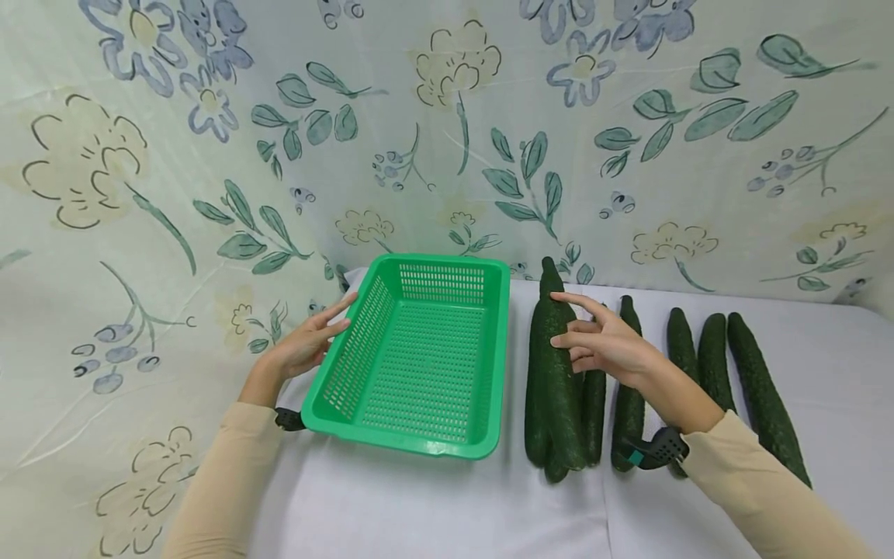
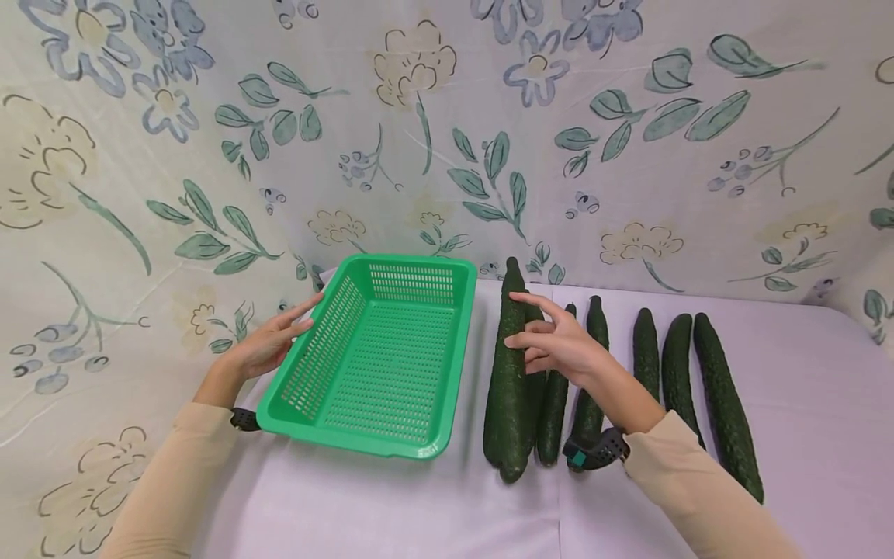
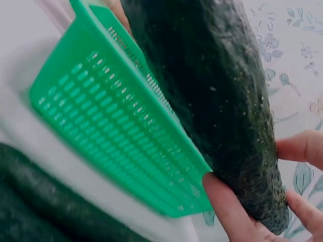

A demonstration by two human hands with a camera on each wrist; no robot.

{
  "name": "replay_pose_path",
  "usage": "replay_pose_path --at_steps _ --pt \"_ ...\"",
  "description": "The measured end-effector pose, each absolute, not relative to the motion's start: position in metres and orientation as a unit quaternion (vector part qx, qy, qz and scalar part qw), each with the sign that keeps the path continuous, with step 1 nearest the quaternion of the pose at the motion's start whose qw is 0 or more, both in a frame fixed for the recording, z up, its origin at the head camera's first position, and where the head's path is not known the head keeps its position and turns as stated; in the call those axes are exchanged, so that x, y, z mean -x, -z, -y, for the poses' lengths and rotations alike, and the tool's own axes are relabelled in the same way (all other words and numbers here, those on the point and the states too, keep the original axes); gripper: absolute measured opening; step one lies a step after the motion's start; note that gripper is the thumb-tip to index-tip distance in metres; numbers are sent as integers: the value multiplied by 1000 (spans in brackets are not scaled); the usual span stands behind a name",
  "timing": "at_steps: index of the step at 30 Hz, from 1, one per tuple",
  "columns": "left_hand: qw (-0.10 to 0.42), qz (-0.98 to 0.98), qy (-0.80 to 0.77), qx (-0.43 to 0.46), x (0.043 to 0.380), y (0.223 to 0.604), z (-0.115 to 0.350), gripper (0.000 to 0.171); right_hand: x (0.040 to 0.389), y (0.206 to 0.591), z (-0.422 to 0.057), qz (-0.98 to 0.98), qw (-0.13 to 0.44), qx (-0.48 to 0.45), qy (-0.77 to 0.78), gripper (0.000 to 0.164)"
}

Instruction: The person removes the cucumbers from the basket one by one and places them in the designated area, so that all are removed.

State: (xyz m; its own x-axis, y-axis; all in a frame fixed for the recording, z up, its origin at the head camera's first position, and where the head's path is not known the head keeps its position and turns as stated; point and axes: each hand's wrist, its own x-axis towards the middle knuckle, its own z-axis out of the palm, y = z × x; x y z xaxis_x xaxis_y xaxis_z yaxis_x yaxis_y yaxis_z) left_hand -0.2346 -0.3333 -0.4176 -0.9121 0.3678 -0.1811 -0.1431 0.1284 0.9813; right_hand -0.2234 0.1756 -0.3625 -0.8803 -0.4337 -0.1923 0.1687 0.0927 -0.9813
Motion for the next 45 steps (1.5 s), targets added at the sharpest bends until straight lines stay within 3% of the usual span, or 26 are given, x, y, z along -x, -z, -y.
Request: replay_pose_path --at_steps 15,45 --pt "178 -749 -634 -72 233 416 333 60 227 379 -230 -718 202 99 658 77" --pt "193 -734 -646 -78 234 417 333 59 227 400 -351 -802 171 125 558 82"
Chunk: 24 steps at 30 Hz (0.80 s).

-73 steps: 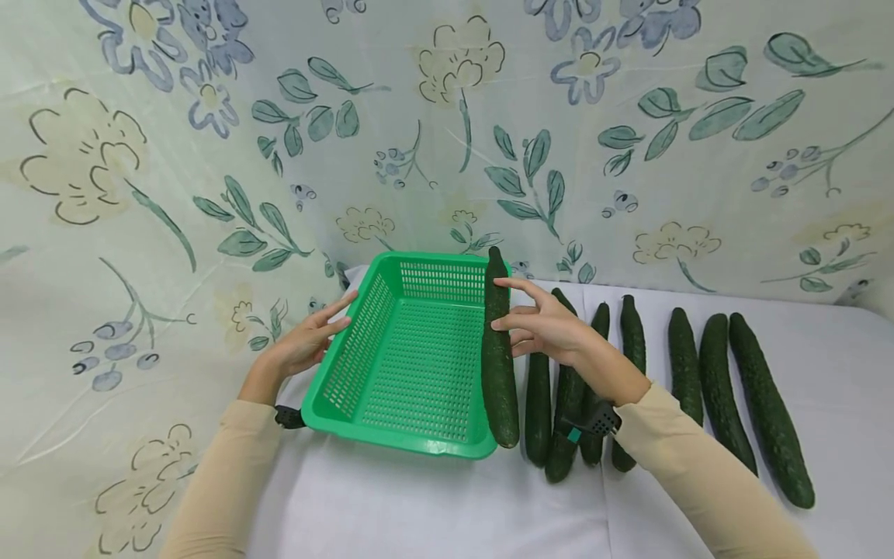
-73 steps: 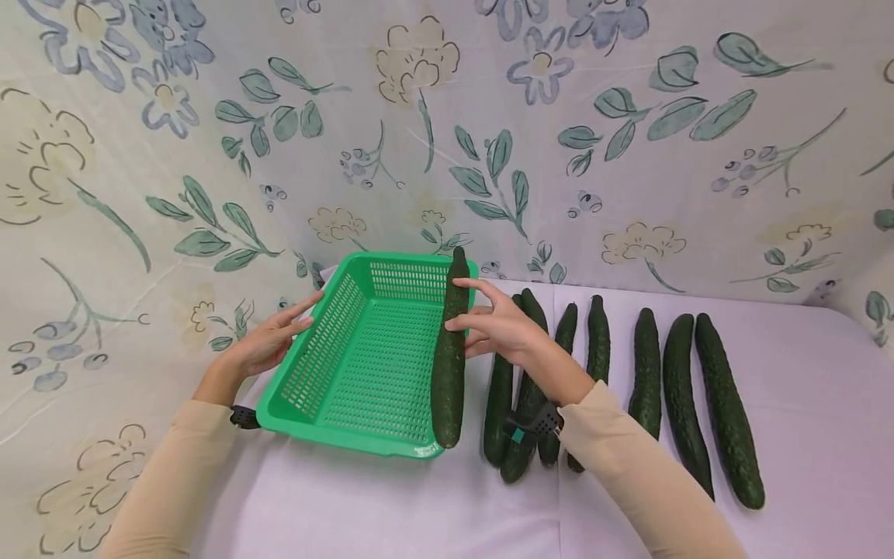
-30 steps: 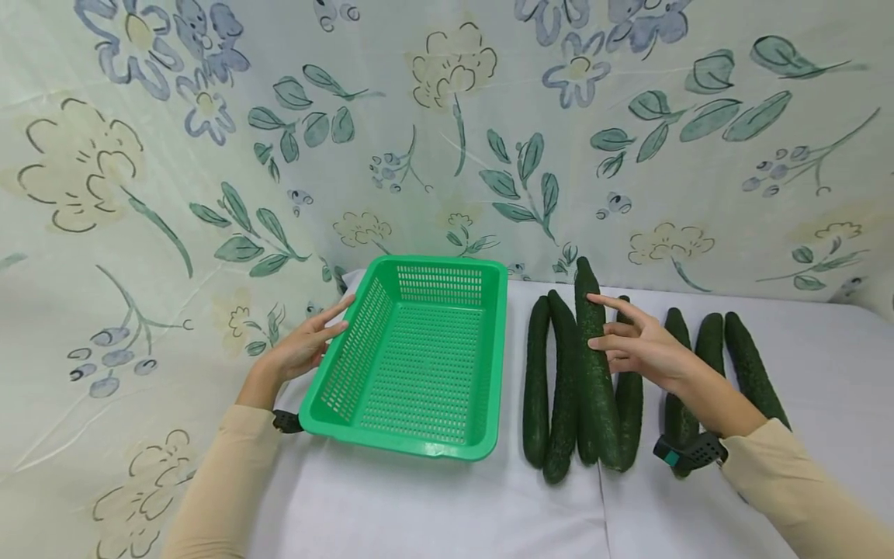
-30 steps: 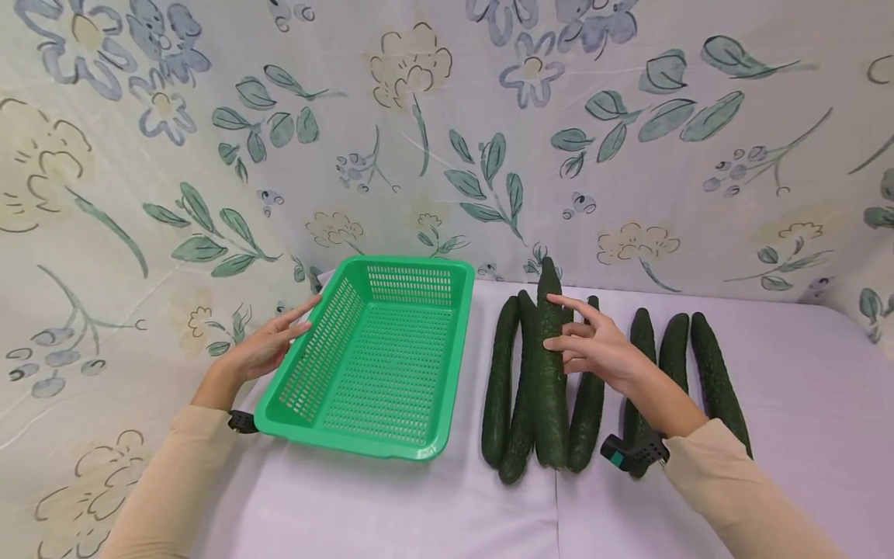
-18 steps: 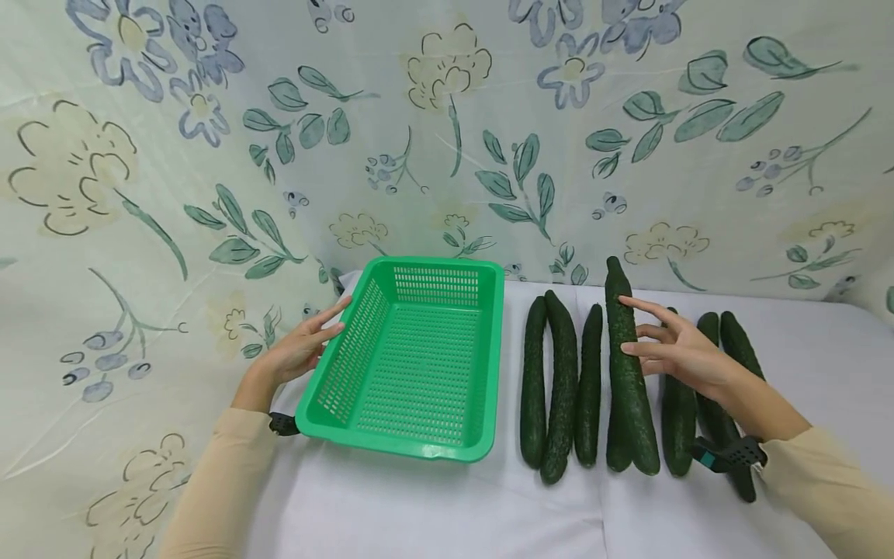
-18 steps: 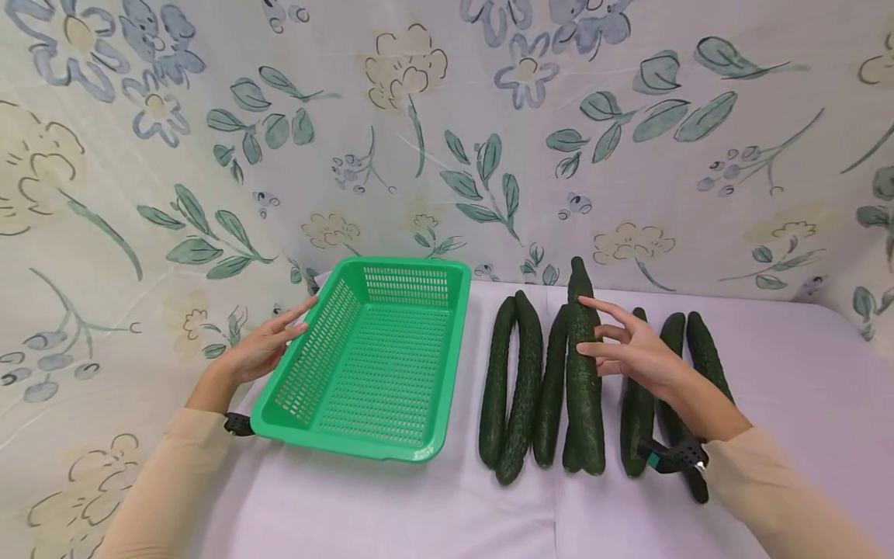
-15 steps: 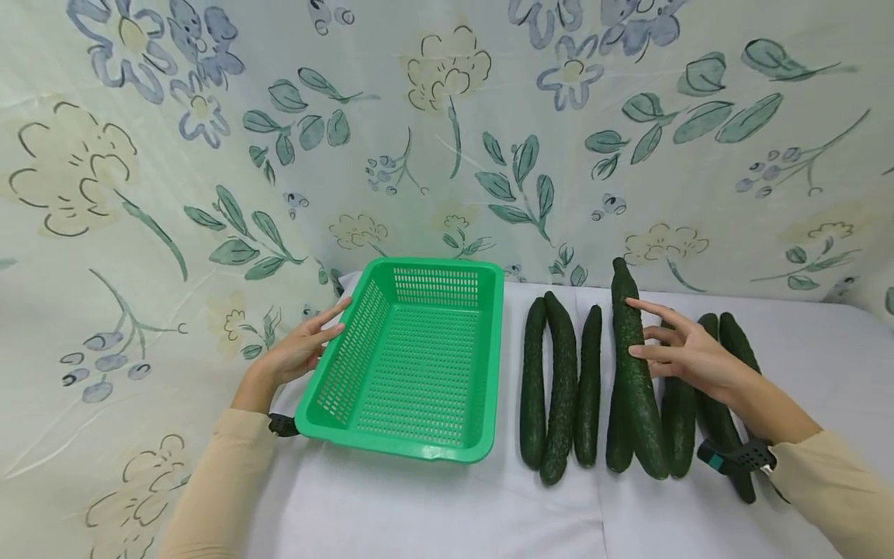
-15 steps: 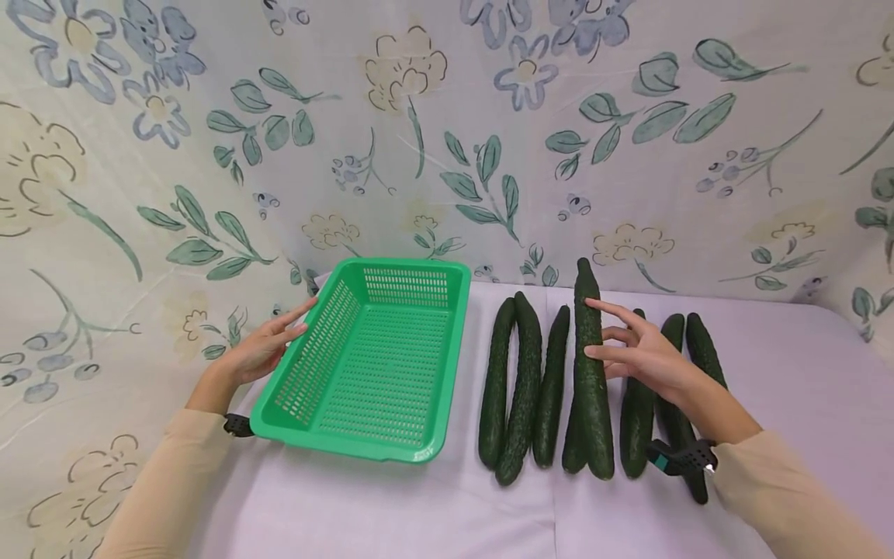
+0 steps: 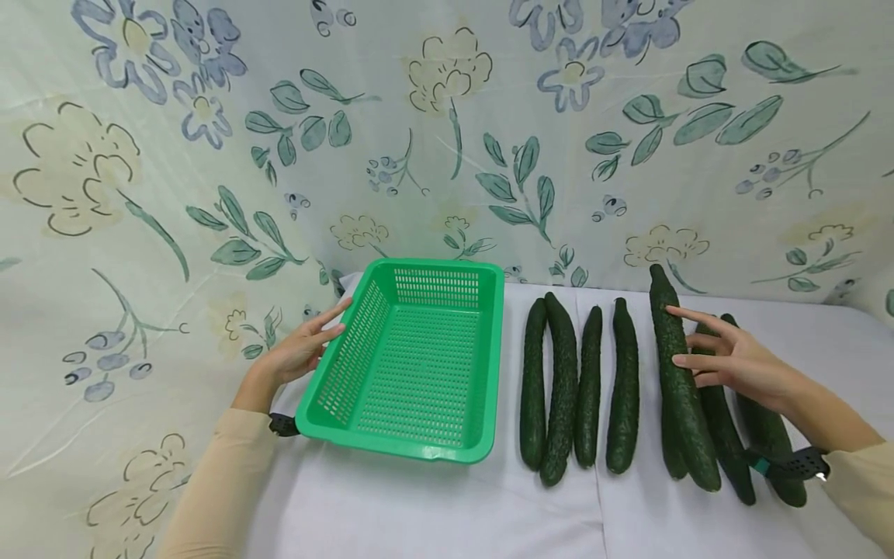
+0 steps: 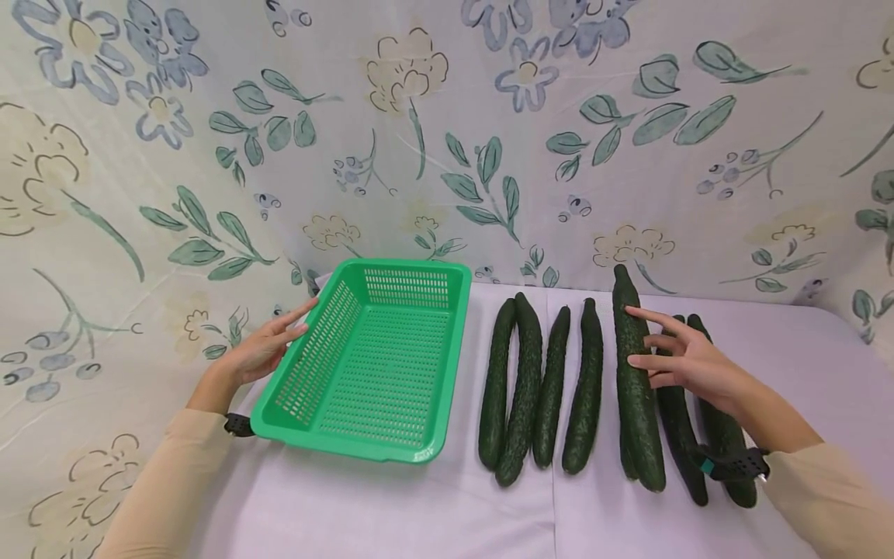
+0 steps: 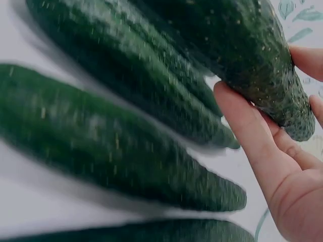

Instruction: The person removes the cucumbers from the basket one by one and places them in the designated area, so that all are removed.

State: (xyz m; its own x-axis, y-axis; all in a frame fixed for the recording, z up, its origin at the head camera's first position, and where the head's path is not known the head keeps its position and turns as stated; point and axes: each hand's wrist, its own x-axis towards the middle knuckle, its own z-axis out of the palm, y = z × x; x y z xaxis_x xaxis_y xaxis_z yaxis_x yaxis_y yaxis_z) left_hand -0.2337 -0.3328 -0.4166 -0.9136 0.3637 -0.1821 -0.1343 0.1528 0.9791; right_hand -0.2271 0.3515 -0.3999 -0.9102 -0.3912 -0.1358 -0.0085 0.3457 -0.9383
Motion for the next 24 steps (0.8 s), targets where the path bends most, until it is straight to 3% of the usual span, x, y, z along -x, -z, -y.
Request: replay_pose_path --at_steps 13,24 --pt "197 -729 -651 -78 235 416 335 59 225 415 -395 -805 188 113 551 84" --pt "192 -736 -645 -75 234 414 335 60 221 421 -425 -875 152 68 455 90"
